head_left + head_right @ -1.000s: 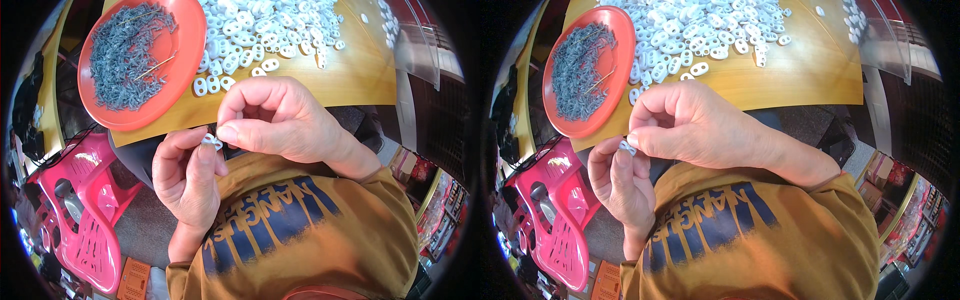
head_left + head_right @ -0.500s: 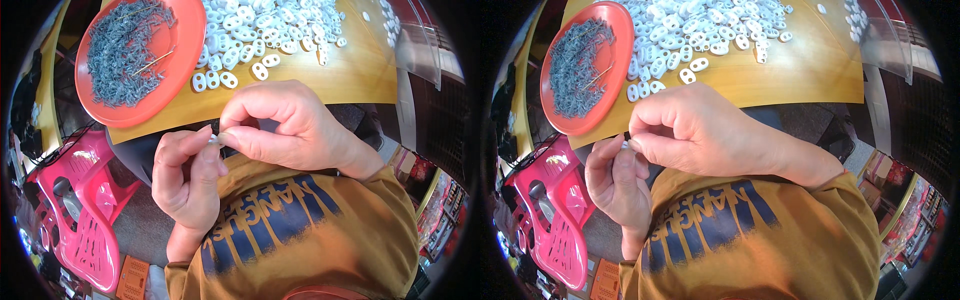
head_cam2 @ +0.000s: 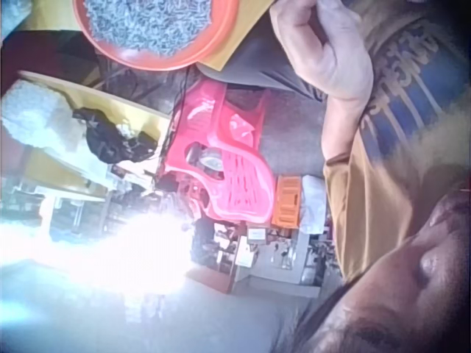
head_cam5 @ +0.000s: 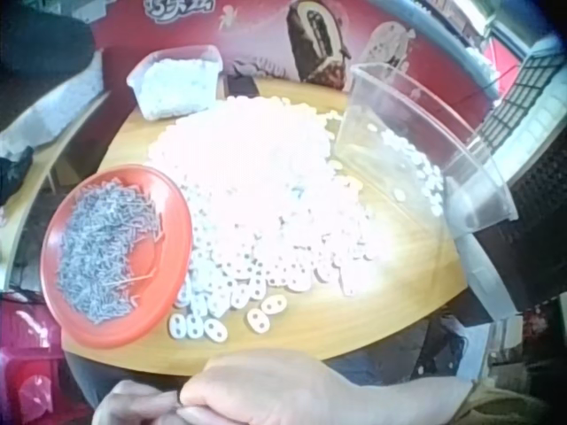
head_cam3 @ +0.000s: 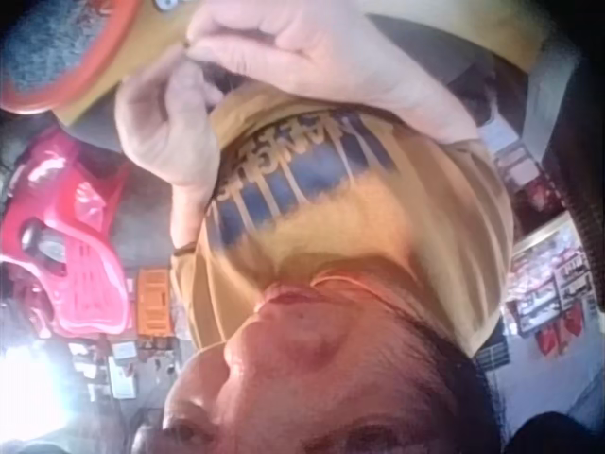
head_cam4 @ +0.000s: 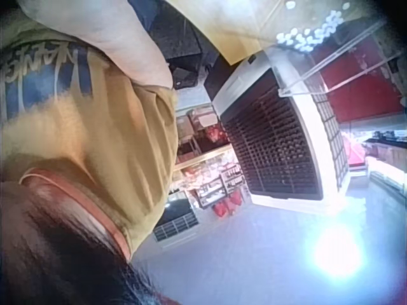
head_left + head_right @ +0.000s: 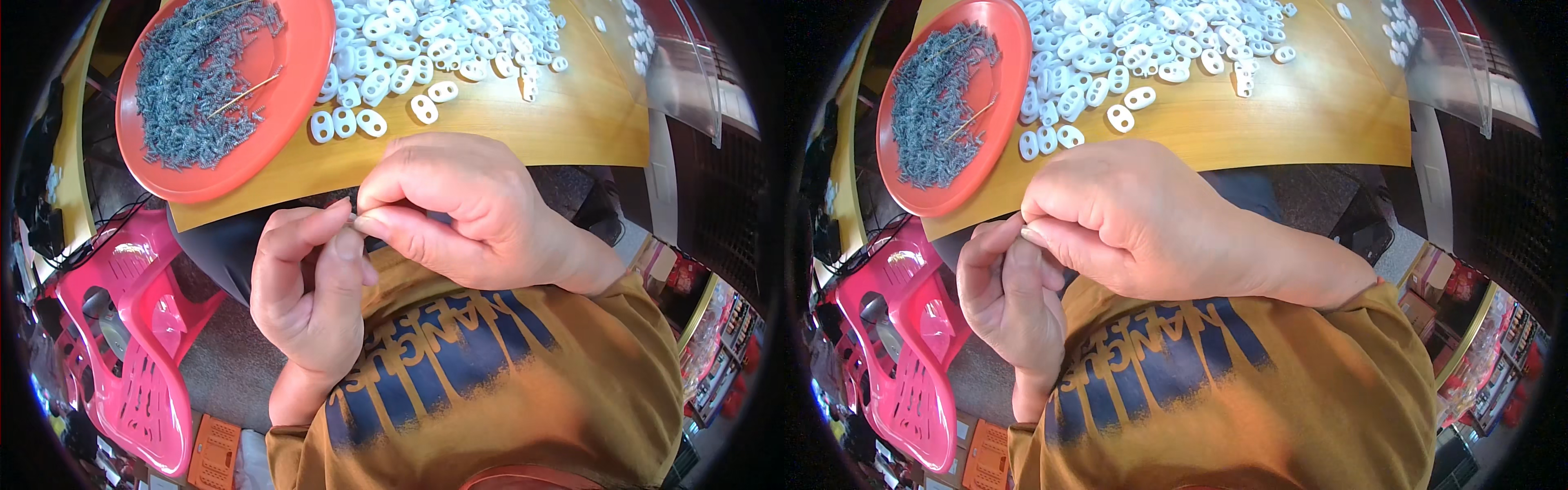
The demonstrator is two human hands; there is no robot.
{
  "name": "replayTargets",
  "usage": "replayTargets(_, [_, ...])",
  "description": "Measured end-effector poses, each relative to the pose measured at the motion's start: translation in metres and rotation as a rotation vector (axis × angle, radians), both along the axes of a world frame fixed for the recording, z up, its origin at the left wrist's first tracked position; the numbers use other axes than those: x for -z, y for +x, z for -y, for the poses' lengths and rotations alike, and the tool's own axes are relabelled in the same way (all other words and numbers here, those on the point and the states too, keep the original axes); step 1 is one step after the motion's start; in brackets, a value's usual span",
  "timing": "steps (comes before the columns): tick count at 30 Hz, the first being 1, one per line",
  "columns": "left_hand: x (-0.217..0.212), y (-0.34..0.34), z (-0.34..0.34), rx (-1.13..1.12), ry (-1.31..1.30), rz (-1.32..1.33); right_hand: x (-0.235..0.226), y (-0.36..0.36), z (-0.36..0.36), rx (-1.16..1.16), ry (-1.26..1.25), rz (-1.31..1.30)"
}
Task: Assembling small white plastic components by manually inserting metal pins into them.
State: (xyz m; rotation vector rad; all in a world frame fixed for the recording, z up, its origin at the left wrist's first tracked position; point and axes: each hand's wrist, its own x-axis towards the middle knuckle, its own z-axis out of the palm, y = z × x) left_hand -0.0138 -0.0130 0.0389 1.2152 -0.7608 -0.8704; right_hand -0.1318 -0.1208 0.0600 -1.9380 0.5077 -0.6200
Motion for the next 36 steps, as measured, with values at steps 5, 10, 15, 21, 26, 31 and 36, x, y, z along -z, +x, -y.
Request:
replayTargets(5, [0.003,-0.001,-0.001,-0.014,0.035,-0.146,0.000,-0.003,-0.002,-0.053,0.288,-0.006])
replayTargets(10, [0.000,-0.003,-0.002,-0.074,-0.003,-0.303,0.001,-0.003,-0.005,-0.065,0.373,0.064])
replayTargets(15, [0.000,-0.004,-0.002,-0.075,0.012,-0.331,-0.001,-0.005,-0.002,-0.088,0.271,0.067])
replayTargets(21, [0.000,-0.004,-0.002,-0.039,-0.007,-0.364,-0.001,-0.007,0.000,-0.095,0.236,0.047])
replayTargets(26, [0.000,-0.008,-0.001,-0.062,0.045,-0.370,0.004,-0.009,-0.003,-0.039,0.035,0.049])
replayTargets(31, [0.001,-0.011,-0.005,-0.048,0.107,-0.388,0.017,-0.004,-0.010,-0.004,0.071,0.063])
replayTargets(36, [0.000,-0.012,-0.001,-0.077,0.127,-0.379,0.019,-0.007,-0.009,0.021,0.004,0.080])
